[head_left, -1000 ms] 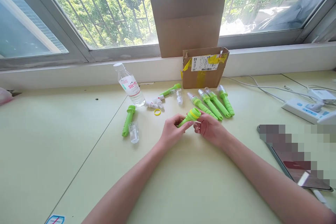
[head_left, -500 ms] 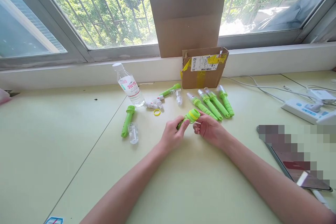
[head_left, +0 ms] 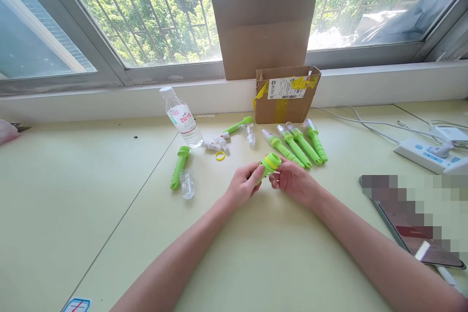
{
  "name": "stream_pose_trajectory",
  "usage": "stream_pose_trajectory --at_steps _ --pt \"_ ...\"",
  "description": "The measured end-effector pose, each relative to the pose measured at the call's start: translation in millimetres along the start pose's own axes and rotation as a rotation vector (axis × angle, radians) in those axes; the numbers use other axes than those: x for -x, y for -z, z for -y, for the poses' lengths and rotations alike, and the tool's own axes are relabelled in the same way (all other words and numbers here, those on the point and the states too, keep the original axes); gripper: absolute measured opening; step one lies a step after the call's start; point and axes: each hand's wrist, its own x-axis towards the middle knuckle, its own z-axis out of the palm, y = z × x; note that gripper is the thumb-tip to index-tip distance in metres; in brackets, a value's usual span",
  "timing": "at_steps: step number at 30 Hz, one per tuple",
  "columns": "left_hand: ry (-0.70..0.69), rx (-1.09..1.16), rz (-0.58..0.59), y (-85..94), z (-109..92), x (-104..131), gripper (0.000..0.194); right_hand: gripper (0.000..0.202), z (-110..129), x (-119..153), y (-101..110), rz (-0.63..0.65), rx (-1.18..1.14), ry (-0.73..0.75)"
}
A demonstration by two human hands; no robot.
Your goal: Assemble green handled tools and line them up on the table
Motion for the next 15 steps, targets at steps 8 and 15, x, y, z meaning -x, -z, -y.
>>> stream_pose_trajectory --at_steps 8,15 --pt "-0.099 -0.357 -0.236 -7.5 -0.4 -0.8 0.037 0.011 -0.4 -0.7 1.3 -0.018 -0.027 -0.006" --pt "0.023 -0.707 -0.408 -11.4 0.9 -0.3 0.042 0.012 -0.9 -2.4 2.0 -0.027 -0.017 0.027"
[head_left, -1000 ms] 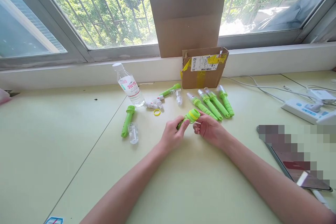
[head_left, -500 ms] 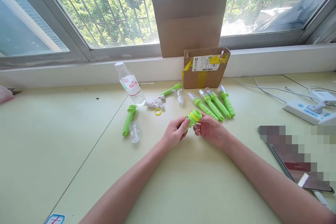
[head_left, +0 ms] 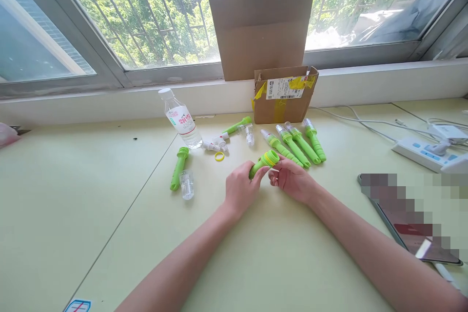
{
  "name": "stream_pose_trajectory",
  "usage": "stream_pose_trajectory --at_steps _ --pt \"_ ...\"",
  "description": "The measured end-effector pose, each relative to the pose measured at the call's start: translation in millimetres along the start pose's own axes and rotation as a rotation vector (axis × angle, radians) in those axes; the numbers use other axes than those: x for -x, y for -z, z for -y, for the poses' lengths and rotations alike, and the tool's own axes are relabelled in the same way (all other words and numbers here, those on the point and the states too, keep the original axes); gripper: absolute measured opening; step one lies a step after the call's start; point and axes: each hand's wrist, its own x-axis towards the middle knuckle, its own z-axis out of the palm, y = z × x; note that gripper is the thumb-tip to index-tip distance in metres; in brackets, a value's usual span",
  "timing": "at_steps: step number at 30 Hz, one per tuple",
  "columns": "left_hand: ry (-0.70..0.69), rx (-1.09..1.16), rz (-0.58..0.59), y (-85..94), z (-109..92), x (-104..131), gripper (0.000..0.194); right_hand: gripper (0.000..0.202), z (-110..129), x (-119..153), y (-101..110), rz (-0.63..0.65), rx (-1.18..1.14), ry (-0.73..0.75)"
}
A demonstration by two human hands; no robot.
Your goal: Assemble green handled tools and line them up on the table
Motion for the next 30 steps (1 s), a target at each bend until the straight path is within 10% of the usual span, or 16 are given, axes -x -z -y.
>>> stream_pose_trajectory --at_steps 30 --pt "-0.108 0.496 0.34 13.6 -0.3 -4.6 0.045 0.016 1.8 3.5 -6.8 0.014 0.065 -0.03"
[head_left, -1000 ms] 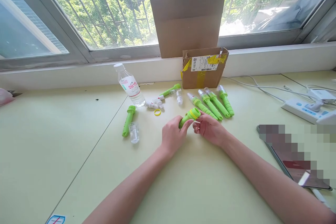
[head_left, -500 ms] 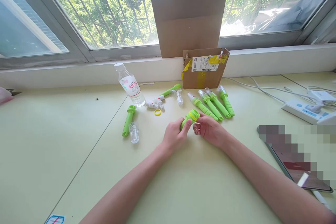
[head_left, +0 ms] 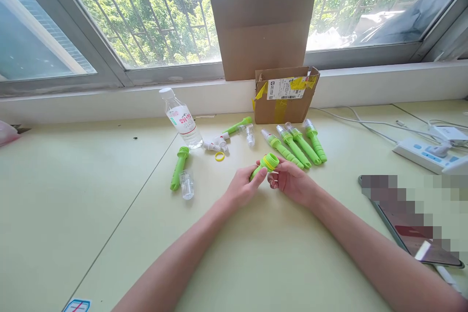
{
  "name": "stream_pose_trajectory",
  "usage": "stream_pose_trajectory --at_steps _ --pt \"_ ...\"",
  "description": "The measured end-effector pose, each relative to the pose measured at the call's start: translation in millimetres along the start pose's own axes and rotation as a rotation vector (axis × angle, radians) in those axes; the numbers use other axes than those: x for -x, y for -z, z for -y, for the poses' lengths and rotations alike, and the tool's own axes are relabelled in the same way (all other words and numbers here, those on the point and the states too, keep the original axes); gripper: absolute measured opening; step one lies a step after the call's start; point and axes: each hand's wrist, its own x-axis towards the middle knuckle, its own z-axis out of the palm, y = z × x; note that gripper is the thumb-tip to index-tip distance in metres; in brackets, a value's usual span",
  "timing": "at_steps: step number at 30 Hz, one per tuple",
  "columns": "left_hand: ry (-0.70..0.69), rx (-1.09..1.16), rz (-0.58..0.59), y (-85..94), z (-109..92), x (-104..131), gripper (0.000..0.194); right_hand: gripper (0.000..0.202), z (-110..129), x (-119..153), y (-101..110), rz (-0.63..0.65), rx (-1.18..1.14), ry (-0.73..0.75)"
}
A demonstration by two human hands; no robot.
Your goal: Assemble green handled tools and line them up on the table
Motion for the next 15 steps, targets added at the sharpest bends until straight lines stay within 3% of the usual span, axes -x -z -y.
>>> stream_pose_trajectory --at_steps 4,10,15 --pt "-0.034 -0.005 -0.06 -4.0 -2.8 0.6 0.033 0.015 -0.2 -2.0 0.4 -0.022 -0.038 0.0" --pt "-0.075 -0.144 -0.214 -8.1 10.8 0.4 0.026 0.016 0.2 -1.8 1.2 -0.03 -0.051 0.006" --pt "-0.093 -0.268 -0.234 -9.2 13.0 1.4 0.026 0.017 0.0 -1.7 2.1 -0.033 -0.05 0.015"
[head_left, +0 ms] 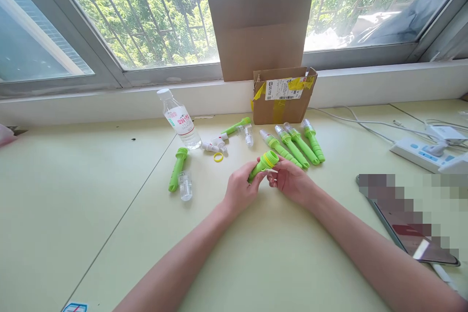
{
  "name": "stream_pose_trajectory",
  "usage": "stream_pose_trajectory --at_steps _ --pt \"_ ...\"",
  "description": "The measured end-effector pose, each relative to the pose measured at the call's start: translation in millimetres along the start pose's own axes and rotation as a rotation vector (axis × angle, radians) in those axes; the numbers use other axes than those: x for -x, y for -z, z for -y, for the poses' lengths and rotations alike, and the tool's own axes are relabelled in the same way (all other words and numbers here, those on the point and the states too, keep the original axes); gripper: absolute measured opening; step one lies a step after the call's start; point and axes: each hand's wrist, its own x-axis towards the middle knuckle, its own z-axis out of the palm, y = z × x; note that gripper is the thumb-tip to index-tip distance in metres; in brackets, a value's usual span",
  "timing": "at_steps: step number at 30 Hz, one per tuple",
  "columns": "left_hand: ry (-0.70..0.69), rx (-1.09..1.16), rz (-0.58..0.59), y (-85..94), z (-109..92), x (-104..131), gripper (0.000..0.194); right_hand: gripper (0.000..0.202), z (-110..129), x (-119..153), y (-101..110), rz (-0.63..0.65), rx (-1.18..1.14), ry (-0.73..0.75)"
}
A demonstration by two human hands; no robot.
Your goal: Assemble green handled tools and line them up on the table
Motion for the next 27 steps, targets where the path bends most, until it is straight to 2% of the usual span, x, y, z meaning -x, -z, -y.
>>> stream_pose_trajectory --at_steps 20,27 --pt "-0.001 0.099 0.001 0.2 -3.6 2.1 0.027 0.013 -2.0 0.2 2.3 0.006 -0.004 -0.012" --pt "0.02 0.197 0.057 2.1 -3.6 0.6 0.033 0.012 -0.9 0.9 2.4 0.045 0.024 -0.002"
